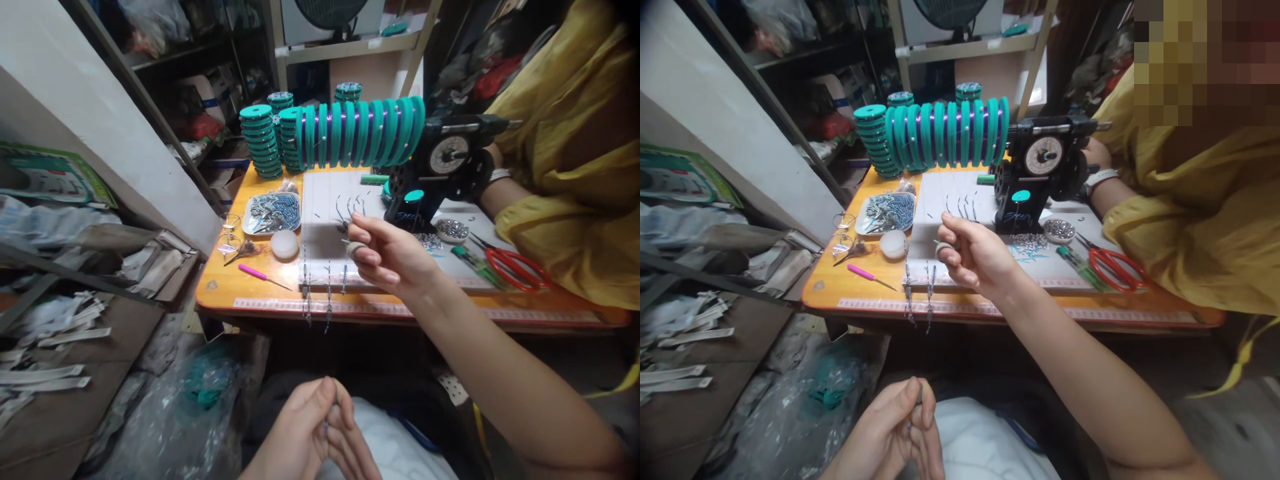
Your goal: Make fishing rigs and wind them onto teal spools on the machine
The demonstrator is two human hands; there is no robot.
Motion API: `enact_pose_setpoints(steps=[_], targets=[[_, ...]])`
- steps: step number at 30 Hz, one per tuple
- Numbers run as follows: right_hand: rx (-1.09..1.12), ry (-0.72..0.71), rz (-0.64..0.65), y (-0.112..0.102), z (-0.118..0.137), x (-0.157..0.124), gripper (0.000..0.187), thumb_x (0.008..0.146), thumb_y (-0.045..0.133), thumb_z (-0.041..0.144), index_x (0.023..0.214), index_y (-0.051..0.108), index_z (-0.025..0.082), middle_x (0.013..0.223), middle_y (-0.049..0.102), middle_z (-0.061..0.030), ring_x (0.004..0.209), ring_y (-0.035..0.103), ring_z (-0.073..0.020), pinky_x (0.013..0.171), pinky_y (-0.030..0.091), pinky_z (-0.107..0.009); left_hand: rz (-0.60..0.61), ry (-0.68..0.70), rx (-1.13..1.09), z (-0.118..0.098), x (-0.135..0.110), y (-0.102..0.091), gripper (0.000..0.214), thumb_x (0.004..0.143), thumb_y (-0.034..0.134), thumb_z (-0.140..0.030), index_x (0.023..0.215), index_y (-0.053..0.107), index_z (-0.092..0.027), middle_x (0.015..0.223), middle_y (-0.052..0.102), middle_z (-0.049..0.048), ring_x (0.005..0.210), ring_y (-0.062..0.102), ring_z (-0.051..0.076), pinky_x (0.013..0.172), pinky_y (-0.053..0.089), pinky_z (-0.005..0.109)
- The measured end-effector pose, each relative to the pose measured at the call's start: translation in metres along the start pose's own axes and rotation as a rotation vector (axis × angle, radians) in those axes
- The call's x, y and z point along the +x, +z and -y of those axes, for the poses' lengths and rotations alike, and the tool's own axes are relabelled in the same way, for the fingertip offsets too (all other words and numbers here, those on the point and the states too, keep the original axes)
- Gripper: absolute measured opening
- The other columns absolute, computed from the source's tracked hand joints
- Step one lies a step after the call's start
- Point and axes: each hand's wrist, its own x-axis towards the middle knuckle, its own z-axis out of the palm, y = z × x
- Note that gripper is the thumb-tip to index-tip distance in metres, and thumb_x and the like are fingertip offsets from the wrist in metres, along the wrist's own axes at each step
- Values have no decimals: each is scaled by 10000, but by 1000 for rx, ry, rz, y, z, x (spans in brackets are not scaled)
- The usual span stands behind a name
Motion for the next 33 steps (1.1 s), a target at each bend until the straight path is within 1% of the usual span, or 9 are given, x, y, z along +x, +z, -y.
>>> enact_pose_setpoints(steps=[9,13,16,17,18,21,23,26,33], targets=[[-35,-15,33,-2,0,-1,387,935,512,388,623,406,185,417,460,56,215,308,-30,222,164,-126,38,44,-61,8,-2,-6,466,1026,241,-441,828,533,-136,720,747,190,557,724,203,384,389,126],[-66,-32,63,-4,1,-2,381,912,554,402,632,421,181,438,481,52,220,318,-27,230,157,-127,3,34,-10,0,-2,5,487,1005,284,-490,823,570,-140,680,745,162,521,709,216,382,435,179],[-172,-88,98,-3,4,-6,328,914,568,409,704,543,159,453,520,38,225,293,-14,244,135,-120,-69,124,328,-22,-2,20,417,996,387,-390,877,685,-124,903,764,156,781,742,230,709,571,324],[-230,-114,103,-2,6,-8,309,920,568,408,754,595,148,446,521,38,227,275,-9,249,120,-119,-70,169,543,-31,0,24,342,982,445,-322,968,721,-120,1083,734,164,1044,686,244,952,498,361],[-291,-142,102,-2,8,-10,298,923,571,403,805,639,138,430,507,43,233,262,-6,256,111,-118,-63,206,695,-39,3,28,295,964,491,-293,1072,720,-141,1136,718,152,1152,625,254,1052,419,385],[-457,-237,67,0,15,-14,288,910,611,387,876,712,119,398,433,62,284,305,-13,285,147,-119,64,321,574,-60,24,36,416,948,500,-313,1357,513,-242,1027,720,92,803,701,201,818,542,382],[-551,-292,50,-1,18,-15,292,900,632,389,906,740,118,398,399,68,316,332,-15,310,179,-121,72,343,482,-70,43,42,441,937,496,-284,1374,436,-273,1101,667,90,672,688,173,667,571,367],[-670,-305,61,-3,22,-16,345,911,611,421,994,755,119,386,396,66,318,322,-19,321,184,-131,77,348,494,-85,69,56,371,966,428,-305,1333,426,-248,1141,613,95,653,679,162,613,587,372],[-715,-256,69,-3,26,-17,385,930,582,426,1079,737,107,365,411,63,305,298,-20,321,185,-125,56,316,506,-106,93,78,288,985,407,-406,932,526,-149,728,651,25,493,634,129,451,549,248]])
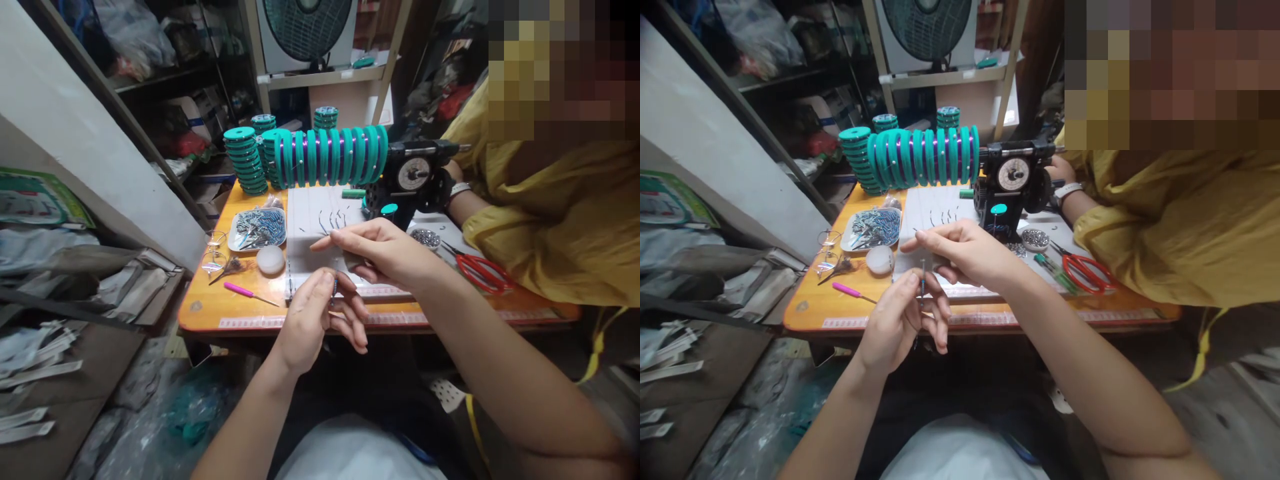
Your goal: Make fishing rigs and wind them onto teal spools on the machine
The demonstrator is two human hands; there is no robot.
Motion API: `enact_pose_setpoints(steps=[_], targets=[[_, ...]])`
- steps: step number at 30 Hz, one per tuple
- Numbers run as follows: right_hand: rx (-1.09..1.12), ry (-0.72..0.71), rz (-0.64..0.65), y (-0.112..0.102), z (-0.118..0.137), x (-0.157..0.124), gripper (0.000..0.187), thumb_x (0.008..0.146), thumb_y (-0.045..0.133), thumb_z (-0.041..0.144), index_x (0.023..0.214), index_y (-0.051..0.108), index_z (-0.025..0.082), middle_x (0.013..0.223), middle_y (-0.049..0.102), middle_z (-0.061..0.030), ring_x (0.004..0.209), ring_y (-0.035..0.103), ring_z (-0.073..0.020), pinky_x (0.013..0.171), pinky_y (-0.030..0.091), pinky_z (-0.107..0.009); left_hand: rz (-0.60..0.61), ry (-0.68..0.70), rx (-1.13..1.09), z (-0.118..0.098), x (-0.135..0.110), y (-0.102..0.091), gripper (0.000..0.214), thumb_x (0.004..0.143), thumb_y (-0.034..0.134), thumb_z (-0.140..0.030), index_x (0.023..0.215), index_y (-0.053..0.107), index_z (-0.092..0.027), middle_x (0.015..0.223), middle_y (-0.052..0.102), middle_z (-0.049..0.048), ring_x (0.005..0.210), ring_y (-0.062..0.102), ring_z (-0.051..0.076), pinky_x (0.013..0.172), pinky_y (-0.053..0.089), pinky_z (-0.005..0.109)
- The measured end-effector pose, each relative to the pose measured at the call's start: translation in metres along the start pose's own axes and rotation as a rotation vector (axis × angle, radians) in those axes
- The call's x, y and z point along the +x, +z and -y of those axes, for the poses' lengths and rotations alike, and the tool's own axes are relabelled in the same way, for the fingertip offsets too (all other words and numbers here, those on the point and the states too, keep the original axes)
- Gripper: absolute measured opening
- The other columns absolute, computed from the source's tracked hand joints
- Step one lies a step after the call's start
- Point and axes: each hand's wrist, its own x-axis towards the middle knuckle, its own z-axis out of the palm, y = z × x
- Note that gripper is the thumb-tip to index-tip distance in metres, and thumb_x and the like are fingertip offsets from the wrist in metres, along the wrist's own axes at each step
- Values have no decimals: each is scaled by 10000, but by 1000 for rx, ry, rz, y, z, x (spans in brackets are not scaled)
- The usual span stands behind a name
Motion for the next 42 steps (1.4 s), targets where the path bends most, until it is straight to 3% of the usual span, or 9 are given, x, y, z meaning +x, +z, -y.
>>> enact_pose_setpoints(steps=[3,5,10,17,20,23,27,33,42], targets=[[112,43,30,0,-3,0,368,938,570,418,1068,717,106,356,412,73,282,266,-15,302,155,-111,-20,-21,-8,0,3,0,317,953,486,-424,831,536,-137,674,652,18,453,620,119,429,540,231],[255,82,88,0,-6,0,330,956,527,398,1037,691,124,401,490,60,262,252,-10,284,152,-101,-35,-24,-23,2,3,-1,309,934,526,-423,825,553,-135,644,655,17,448,613,117,430,539,226],[532,148,232,0,-14,5,308,978,401,382,874,590,163,636,681,-2,268,396,-38,302,348,-142,-91,-1,-109,10,0,-3,302,946,513,-400,837,589,-129,671,688,48,567,669,144,586,595,275],[344,94,87,2,-5,6,331,957,511,365,918,678,81,471,594,3,226,319,-10,251,151,-98,-109,61,74,5,1,-2,229,981,435,-389,1025,534,-188,666,683,9,471,628,131,481,520,230],[316,85,98,1,-1,3,323,960,521,356,937,678,75,458,579,11,225,306,-8,252,146,-93,-134,74,141,2,5,-1,267,967,466,-425,960,569,-178,601,644,-8,444,598,122,436,486,209],[424,100,157,0,-3,4,298,975,483,329,927,653,89,500,610,4,233,337,-13,256,211,-91,-150,123,103,4,8,0,228,933,546,-376,877,600,-162,657,662,3,491,622,119,446,486,201],[721,183,189,3,-9,10,367,979,451,370,690,503,150,539,610,11,235,364,-22,221,226,-101,-209,191,23,10,8,2,242,918,568,-328,773,613,-139,614,660,8,483,618,103,446,469,172],[813,252,14,12,-9,16,466,1009,365,365,588,397,169,421,492,40,194,299,-27,195,179,-106,-193,98,-133,18,0,6,290,926,539,-359,757,588,-129,556,680,19,385,612,122,427,505,196],[822,263,-41,8,-10,16,457,1009,353,337,580,383,181,411,479,47,191,295,-27,195,152,-117,-77,-43,-207,35,-31,-4,291,969,478,-364,813,556,-131,586,717,48,397,655,165,386,505,191]])
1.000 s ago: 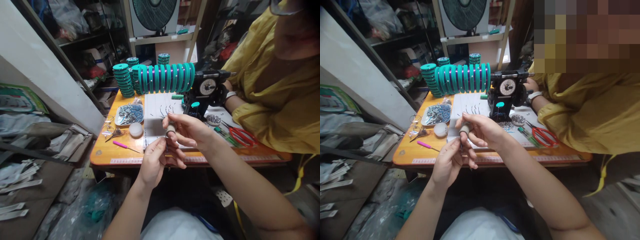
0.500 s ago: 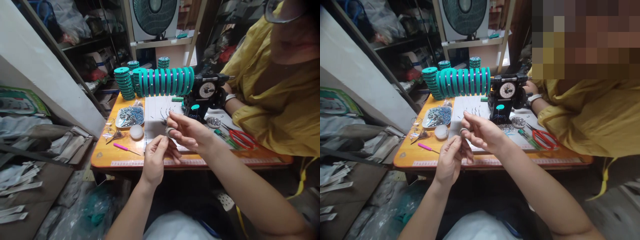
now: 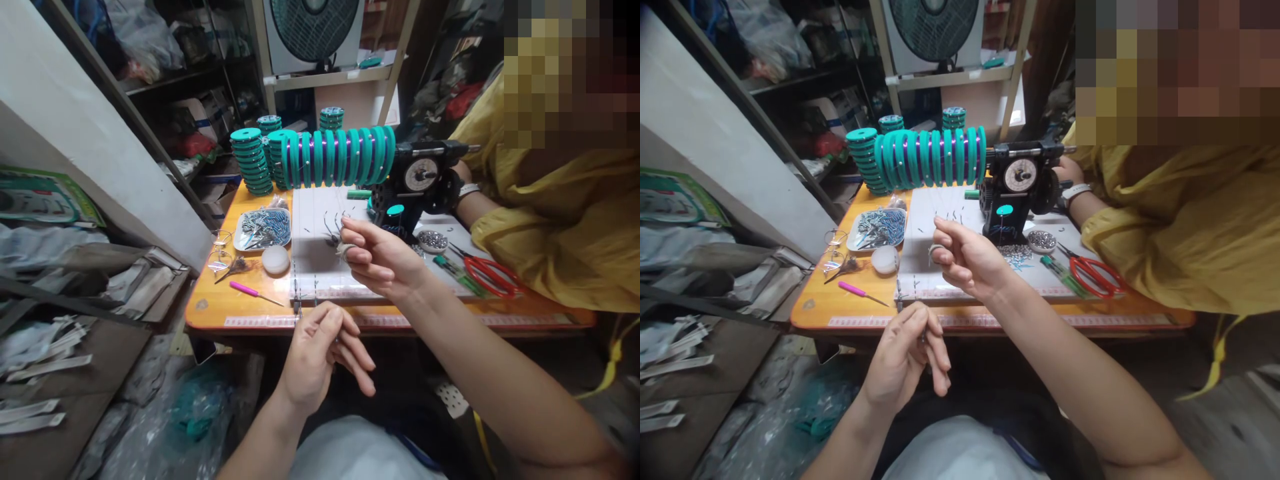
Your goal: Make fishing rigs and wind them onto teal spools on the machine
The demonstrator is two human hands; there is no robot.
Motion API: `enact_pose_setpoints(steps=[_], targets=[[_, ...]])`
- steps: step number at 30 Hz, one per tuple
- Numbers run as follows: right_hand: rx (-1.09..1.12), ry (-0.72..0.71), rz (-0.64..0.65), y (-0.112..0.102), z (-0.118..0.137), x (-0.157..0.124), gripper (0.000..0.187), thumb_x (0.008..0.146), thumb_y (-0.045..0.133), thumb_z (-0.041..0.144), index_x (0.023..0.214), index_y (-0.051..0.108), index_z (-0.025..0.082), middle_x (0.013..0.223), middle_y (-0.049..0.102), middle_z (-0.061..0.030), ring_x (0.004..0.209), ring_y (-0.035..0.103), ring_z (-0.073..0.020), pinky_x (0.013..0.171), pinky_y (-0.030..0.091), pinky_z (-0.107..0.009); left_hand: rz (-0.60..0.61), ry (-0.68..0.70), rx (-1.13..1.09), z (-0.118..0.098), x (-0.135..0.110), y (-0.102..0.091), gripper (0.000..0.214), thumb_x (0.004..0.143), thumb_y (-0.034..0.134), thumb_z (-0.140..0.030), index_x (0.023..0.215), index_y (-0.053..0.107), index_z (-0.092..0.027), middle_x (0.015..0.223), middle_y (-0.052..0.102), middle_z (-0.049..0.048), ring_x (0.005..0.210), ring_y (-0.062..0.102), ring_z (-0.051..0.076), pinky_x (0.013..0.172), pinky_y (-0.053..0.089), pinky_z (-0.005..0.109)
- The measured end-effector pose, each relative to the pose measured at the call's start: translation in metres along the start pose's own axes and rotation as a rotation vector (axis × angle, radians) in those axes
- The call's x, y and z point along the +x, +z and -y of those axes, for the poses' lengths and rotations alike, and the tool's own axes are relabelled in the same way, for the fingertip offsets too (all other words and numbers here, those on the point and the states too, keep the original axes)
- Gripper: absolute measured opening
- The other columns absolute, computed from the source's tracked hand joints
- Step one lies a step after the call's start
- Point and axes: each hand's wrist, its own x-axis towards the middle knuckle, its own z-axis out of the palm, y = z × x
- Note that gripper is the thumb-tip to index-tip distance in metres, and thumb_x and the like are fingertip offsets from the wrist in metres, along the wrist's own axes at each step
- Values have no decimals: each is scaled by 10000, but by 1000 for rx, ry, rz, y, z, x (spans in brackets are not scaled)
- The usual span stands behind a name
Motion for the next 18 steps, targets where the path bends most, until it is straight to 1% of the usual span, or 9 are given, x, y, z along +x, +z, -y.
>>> enact_pose_setpoints(steps=[3,8,12,15,18], targets=[[-3,-3,15,-2,0,1,452,1006,365,338,583,381,182,410,484,48,193,297,-25,199,147,-116,10,-46,-28,4,-12,-5,296,985,441,-364,827,543,-134,588,721,56,397,658,176,364,488,182],[-20,-17,62,-5,0,2,421,976,458,340,594,374,183,423,498,57,205,309,-22,208,159,-116,-41,-98,-25,12,-30,-9,293,995,421,-339,815,524,-132,594,725,70,400,659,163,348,452,137],[-30,-19,69,-7,1,2,414,959,498,343,596,378,183,425,503,60,207,306,-21,208,162,-116,-80,-154,-66,19,-42,-9,325,1004,379,-373,810,500,-142,599,728,93,379,648,174,322,428,138],[-37,-20,72,-6,0,2,414,953,507,345,596,375,183,423,497,61,206,303,-21,209,161,-116,-118,-185,-115,24,-50,-7,337,1013,340,-389,819,483,-153,584,721,81,368,641,171,333,449,156],[-56,-29,66,-3,-2,2,413,945,526,354,602,374,182,429,491,64,207,303,-18,213,166,-115,-118,-201,-170,25,-56,-5,350,1024,305,-398,823,468,-163,569,715,70,365,640,174,325,442,154]])
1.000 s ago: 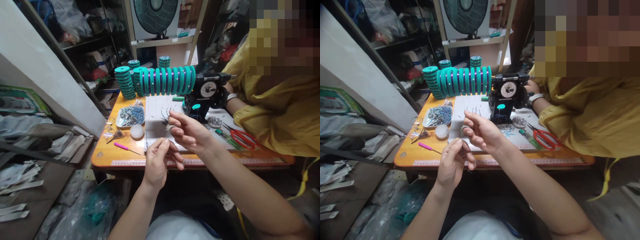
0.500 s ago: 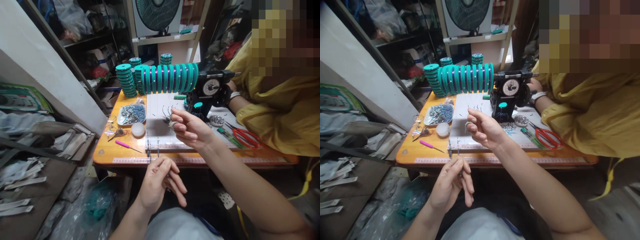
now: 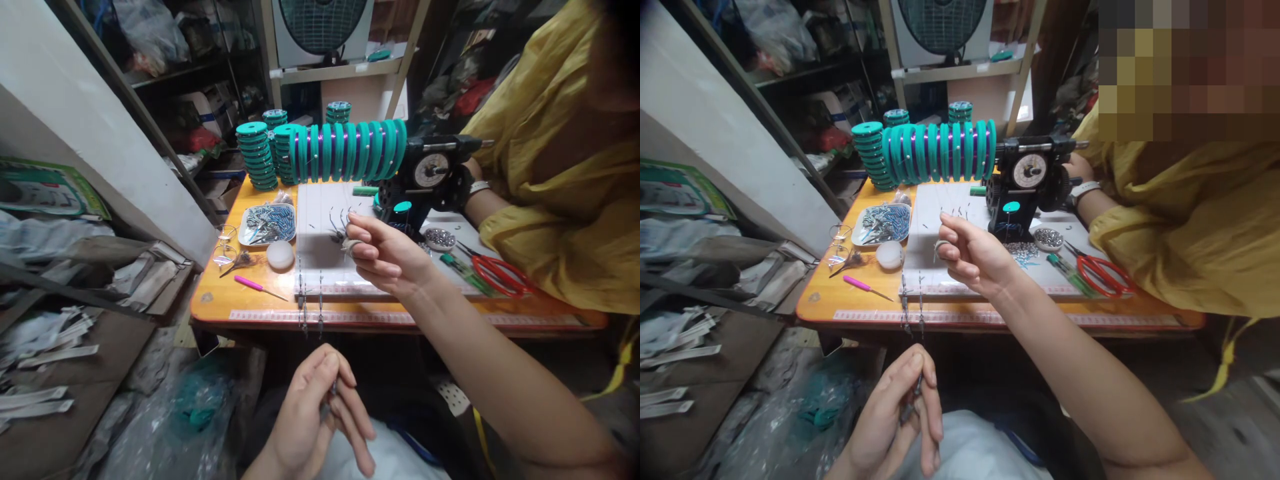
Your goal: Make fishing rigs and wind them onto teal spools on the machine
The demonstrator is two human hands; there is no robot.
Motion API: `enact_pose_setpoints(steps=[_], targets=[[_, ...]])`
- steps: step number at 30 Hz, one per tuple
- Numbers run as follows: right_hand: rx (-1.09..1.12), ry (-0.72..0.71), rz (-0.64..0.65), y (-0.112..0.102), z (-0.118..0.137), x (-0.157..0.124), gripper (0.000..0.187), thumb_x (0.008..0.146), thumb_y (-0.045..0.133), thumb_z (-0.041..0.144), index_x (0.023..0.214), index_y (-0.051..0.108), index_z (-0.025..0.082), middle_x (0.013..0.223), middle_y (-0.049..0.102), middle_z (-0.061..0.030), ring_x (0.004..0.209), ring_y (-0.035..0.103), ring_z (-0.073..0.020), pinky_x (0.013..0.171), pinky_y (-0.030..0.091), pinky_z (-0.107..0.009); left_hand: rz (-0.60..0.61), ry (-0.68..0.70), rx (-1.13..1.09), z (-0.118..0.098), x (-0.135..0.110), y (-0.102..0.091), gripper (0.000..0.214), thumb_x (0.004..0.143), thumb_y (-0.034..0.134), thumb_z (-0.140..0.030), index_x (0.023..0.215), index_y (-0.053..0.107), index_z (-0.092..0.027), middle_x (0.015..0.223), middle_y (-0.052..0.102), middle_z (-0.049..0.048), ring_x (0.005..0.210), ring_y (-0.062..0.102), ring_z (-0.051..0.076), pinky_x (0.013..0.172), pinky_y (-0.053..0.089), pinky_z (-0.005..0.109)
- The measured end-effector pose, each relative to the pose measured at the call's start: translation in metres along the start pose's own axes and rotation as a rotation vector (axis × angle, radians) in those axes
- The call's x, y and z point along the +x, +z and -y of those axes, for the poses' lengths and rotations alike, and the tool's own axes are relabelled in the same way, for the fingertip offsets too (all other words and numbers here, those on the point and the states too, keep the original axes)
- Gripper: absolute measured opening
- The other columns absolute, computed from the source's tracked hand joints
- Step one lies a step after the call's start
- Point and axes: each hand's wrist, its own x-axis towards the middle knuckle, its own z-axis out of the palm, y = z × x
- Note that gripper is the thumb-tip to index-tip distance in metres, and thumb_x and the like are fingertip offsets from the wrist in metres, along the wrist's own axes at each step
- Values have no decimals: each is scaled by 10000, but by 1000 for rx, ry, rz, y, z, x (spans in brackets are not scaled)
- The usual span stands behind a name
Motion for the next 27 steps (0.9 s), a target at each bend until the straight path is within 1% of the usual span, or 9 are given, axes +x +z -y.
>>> enact_pose_setpoints(steps=[4,7,9,12,16,19,22,24,27], targets=[[-1,-4,-42,4,0,0,449,991,430,361,584,389,175,420,486,49,200,292,-20,207,156,-114,52,6,-65,4,-4,0,418,1034,265,-410,893,543,-131,655,743,94,435,679,192,349,477,174],[22,-15,-67,3,2,-1,475,1008,378,344,565,399,173,407,481,42,196,293,-24,204,149,-116,152,45,-135,10,-6,-3,464,1045,236,-369,922,595,-102,722,759,124,525,714,185,423,512,162],[28,-29,-67,2,3,-2,462,997,408,340,566,408,174,407,486,42,197,297,-26,203,147,-119,220,86,-196,14,-8,-7,487,1052,203,-334,905,605,-100,741,763,134,565,725,178,435,495,131],[27,-40,-54,0,3,-3,433,969,474,340,574,407,177,411,493,47,204,300,-25,205,151,-120,259,133,-232,20,-10,-11,521,1056,155,-310,897,604,-97,777,765,151,603,735,187,424,462,115],[9,-48,-55,0,4,-4,419,939,533,349,582,395,179,417,497,58,209,303,-17,210,139,-118,241,149,-202,22,-14,-15,524,1055,148,-303,884,597,-93,776,762,162,610,739,190,412,419,112],[-9,-56,-44,-1,5,-5,417,920,561,358,583,390,180,416,497,62,209,311,-18,215,137,-119,203,118,-163,19,-15,-12,518,1055,161,-297,875,604,-97,774,765,149,617,740,185,429,436,120],[-21,-55,-14,-2,6,-5,420,913,569,355,582,378,181,423,497,65,209,307,-17,219,139,-119,205,172,-136,14,-13,-6,489,1052,200,-316,991,632,-94,775,768,129,602,735,197,456,506,160],[-24,-56,-8,-2,6,-5,426,911,574,356,580,368,182,427,497,65,209,300,-14,220,139,-119,177,208,-93,8,-12,-2,461,1047,238,-330,1059,632,-91,743,764,115,571,727,195,465,533,180],[-4,-60,-54,0,7,-6,439,947,514,361,574,366,182,414,486,59,205,286,-16,217,130,-118,100,176,-24,3,-11,0,414,1039,295,-302,948,643,-97,683,751,92,523,713,173,443,514,157]])
